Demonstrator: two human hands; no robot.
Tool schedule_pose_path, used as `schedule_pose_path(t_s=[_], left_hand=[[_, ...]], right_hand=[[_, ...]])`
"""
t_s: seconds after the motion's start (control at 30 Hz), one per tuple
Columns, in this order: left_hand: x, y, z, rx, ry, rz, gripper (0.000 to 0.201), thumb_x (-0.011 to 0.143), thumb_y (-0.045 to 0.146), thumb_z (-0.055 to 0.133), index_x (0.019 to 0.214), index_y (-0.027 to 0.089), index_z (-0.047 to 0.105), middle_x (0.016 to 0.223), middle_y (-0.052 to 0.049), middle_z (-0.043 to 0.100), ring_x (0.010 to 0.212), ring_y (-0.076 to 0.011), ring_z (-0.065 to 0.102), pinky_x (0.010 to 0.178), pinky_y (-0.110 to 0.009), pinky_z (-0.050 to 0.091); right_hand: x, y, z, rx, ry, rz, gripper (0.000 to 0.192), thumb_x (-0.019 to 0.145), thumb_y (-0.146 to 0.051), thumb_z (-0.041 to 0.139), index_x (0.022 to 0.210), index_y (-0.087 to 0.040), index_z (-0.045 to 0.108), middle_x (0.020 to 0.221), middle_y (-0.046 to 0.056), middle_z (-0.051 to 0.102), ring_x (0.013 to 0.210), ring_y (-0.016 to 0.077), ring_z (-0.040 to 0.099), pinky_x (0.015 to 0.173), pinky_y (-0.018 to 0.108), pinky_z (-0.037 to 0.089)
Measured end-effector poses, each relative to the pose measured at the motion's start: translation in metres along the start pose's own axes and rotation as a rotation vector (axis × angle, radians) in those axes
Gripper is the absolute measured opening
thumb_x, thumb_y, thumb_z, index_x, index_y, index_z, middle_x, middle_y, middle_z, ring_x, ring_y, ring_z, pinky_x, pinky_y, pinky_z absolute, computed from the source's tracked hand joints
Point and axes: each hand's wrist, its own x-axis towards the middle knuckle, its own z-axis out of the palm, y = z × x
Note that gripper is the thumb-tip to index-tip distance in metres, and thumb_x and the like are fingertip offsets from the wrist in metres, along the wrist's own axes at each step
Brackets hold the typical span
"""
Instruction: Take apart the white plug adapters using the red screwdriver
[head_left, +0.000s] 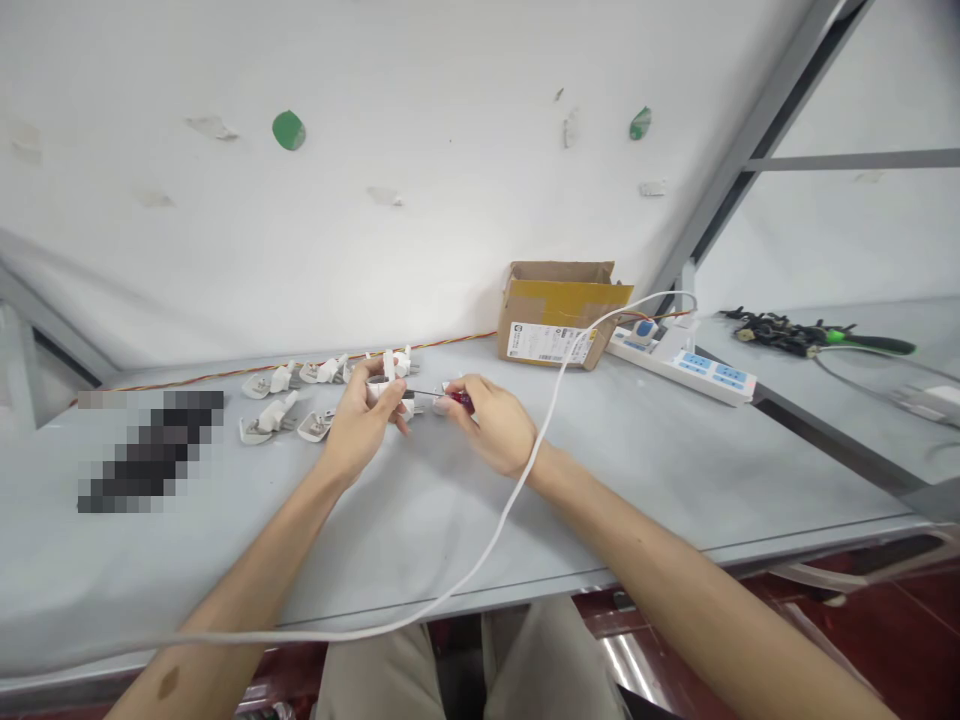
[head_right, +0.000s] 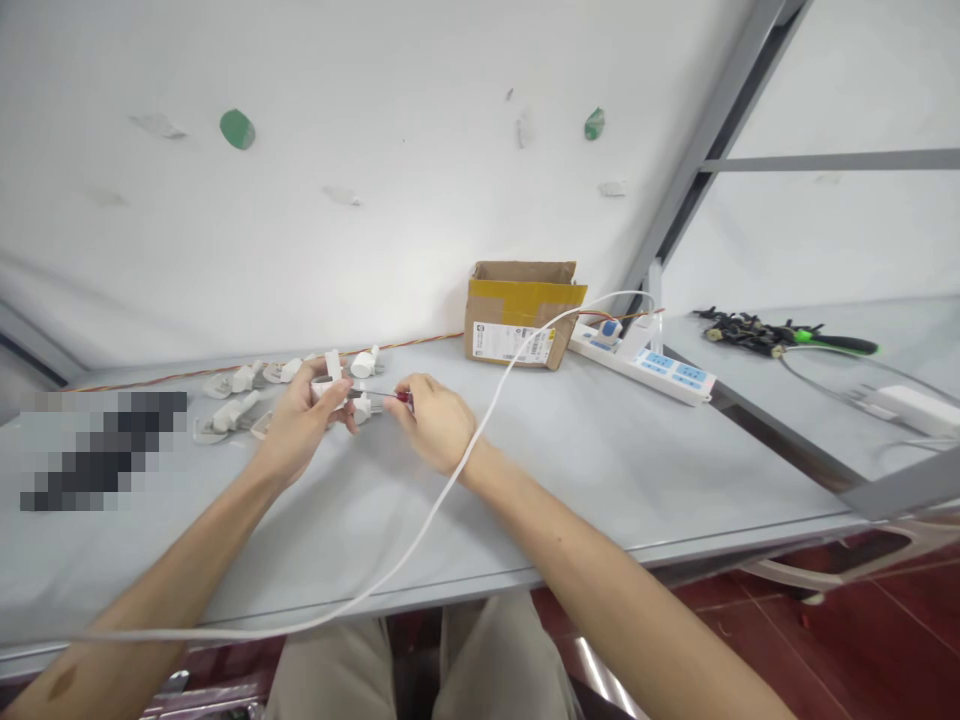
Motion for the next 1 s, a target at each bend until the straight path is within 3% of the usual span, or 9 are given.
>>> schedule_pose_path(t_s=[0.13, 0.27, 0.37, 0.5, 0.57, 0.67, 0.77, 1.0], left_hand=[[0.001, 0.0005, -0.001, -0.019, 0.016, 0.011, 0.042, 0.077, 0.04, 0.063, 0.114, 0.022, 0.053, 0.108, -0.005, 0.055, 0.071, -0.0115, 0.059, 0.052, -0.028, 0.055], [0.0012, -0.0014, -0.0015, -0.003, 0.023, 0.008, 0.043, 0.077, 0.039, 0.064, 0.116, 0.023, 0.053, 0.109, -0.005, 0.057, 0.071, -0.0124, 0.063, 0.06, -0.031, 0.055], [0.0014, -0.0022, -0.002, 0.011, 0.017, 0.007, 0.044, 0.076, 0.04, 0.065, 0.115, 0.023, 0.054, 0.109, -0.005, 0.059, 0.071, -0.013, 0.064, 0.064, -0.032, 0.055], [0.002, -0.0014, -0.0035, 0.014, 0.013, -0.009, 0.047, 0.075, 0.041, 0.066, 0.116, 0.022, 0.055, 0.108, -0.006, 0.061, 0.073, -0.0146, 0.066, 0.07, -0.034, 0.054], [0.0022, -0.0009, -0.004, 0.01, 0.013, -0.012, 0.047, 0.074, 0.041, 0.066, 0.116, 0.022, 0.056, 0.106, -0.005, 0.061, 0.072, -0.0144, 0.065, 0.073, -0.034, 0.054], [0.0026, -0.0004, -0.0039, -0.001, 0.011, -0.007, 0.044, 0.073, 0.039, 0.068, 0.113, 0.022, 0.059, 0.101, -0.004, 0.063, 0.068, -0.0124, 0.064, 0.073, -0.033, 0.053], [0.0034, -0.0007, -0.0037, -0.017, 0.002, -0.014, 0.044, 0.071, 0.037, 0.071, 0.111, 0.022, 0.061, 0.1, -0.003, 0.063, 0.066, -0.0111, 0.062, 0.074, -0.033, 0.053], [0.0049, -0.0011, -0.0043, -0.127, 0.003, -0.031, 0.048, 0.065, 0.032, 0.076, 0.109, 0.02, 0.061, 0.105, -0.005, 0.061, 0.084, -0.0162, 0.062, 0.078, -0.039, 0.056]], right_hand=[[0.0015, -0.0002, 0.0, -0.036, 0.014, -0.043, 0.015, 0.095, -0.025, 0.045, 0.093, -0.017, 0.058, 0.095, 0.007, 0.061, 0.09, 0.0183, 0.059, 0.082, 0.03, 0.045], [0.0008, 0.0, -0.0047, -0.001, 0.018, -0.016, 0.008, 0.09, -0.025, 0.055, 0.096, -0.019, 0.056, 0.096, 0.005, 0.062, 0.084, 0.0171, 0.06, 0.075, 0.028, 0.045], [0.0003, -0.0001, -0.004, 0.021, 0.006, 0.017, 0.014, 0.09, -0.03, 0.055, 0.1, -0.02, 0.055, 0.095, 0.004, 0.064, 0.078, 0.0165, 0.06, 0.071, 0.028, 0.045], [0.0022, 0.001, -0.001, -0.006, 0.013, -0.013, 0.017, 0.095, -0.027, 0.044, 0.093, -0.018, 0.058, 0.094, 0.007, 0.061, 0.087, 0.0176, 0.059, 0.081, 0.03, 0.044], [0.0031, 0.0026, -0.0016, -0.011, 0.024, -0.048, 0.014, 0.094, -0.024, 0.046, 0.091, -0.017, 0.058, 0.094, 0.007, 0.059, 0.091, 0.018, 0.058, 0.084, 0.03, 0.044], [0.0027, 0.0051, -0.0038, 0.003, 0.039, -0.049, 0.006, 0.09, -0.023, 0.055, 0.093, -0.019, 0.057, 0.095, 0.006, 0.06, 0.087, 0.0179, 0.058, 0.078, 0.029, 0.045], [0.0013, 0.0064, -0.0033, 0.031, 0.032, -0.01, 0.01, 0.089, -0.027, 0.057, 0.097, -0.021, 0.055, 0.095, 0.004, 0.062, 0.078, 0.0165, 0.059, 0.071, 0.028, 0.045], [0.0038, 0.0072, 0.0, 0.012, 0.073, -0.107, 0.012, 0.093, -0.022, 0.047, 0.093, -0.017, 0.058, 0.094, 0.008, 0.057, 0.092, 0.019, 0.056, 0.085, 0.034, 0.046]])
